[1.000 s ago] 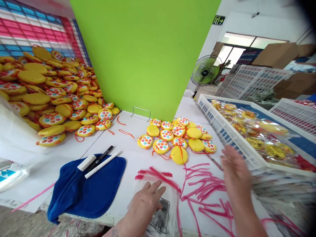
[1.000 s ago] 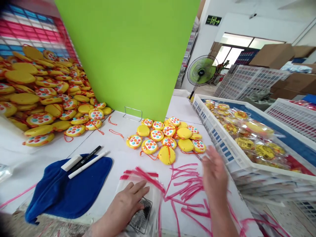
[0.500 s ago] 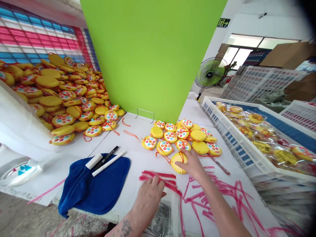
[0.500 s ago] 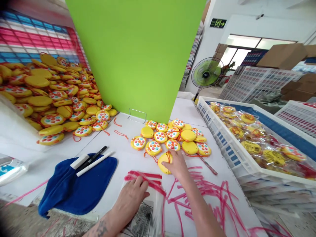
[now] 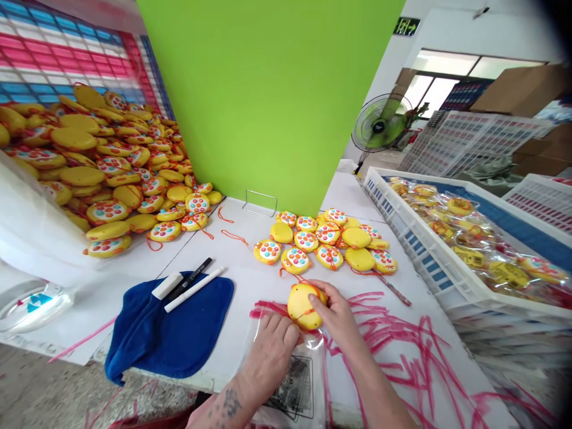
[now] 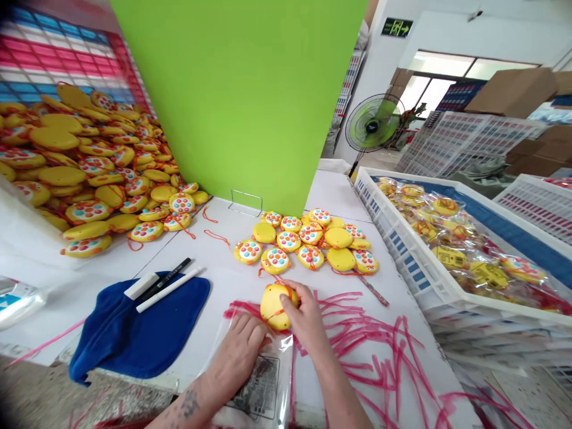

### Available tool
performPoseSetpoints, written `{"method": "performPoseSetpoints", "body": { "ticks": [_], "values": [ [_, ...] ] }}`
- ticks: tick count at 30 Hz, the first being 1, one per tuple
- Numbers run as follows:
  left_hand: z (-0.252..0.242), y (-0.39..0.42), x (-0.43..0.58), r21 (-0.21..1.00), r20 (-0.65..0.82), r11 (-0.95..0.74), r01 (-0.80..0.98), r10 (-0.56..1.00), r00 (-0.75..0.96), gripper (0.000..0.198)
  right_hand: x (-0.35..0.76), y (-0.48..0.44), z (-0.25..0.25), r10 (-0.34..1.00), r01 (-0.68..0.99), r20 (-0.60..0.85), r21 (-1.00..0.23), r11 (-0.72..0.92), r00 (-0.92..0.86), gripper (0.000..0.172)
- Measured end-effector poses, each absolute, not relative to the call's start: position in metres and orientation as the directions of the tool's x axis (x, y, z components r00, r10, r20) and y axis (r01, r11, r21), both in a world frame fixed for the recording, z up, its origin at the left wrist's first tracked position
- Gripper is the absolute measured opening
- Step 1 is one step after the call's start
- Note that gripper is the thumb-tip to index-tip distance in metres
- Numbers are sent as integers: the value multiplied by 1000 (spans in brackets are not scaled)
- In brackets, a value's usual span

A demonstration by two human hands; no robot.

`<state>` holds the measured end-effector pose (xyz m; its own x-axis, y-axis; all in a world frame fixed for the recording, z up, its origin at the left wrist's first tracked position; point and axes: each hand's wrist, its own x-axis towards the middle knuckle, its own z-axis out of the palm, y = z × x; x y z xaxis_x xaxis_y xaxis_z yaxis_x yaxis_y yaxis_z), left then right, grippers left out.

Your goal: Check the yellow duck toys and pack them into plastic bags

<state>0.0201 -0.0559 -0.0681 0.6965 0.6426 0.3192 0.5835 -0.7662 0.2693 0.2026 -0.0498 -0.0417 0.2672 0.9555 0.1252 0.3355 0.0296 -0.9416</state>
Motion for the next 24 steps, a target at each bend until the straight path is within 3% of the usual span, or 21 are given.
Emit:
{"method": "performPoseSetpoints", "body": {
  "ticks": [3, 6, 8, 11, 15, 24],
  "values": [
    [-66, -57, 17, 294, 362, -738, 608, 674, 643, 12, 182, -58, -37, 993, 373, 105, -925, 78, 53, 29],
    [-66, -57, 17, 364, 425, -731, 578, 682, 595, 17, 179, -65, -36, 991, 463, 85, -878, 125, -106, 34],
    [-67, -56, 17, 435, 430, -721, 540, 693, 579, 16, 187, -68, -37, 991, 585, 134, -802, 118, -16, 36],
    [-66, -51, 18, 560, 357, -655, 506, 743, 566, 10, 203, -74, -40, 977, 693, 108, -719, -51, 184, 38],
    [-58, -43, 17, 659, 233, -577, 483, 767, 598, 10, 205, -82, -50, 989, 656, -31, -745, -119, 145, 36],
    [-30, -41, 15, 727, 76, -456, 513, 796, 600, 10, 169, -85, -52, 962, 640, 46, -755, -143, 268, 44]
  ]
}}
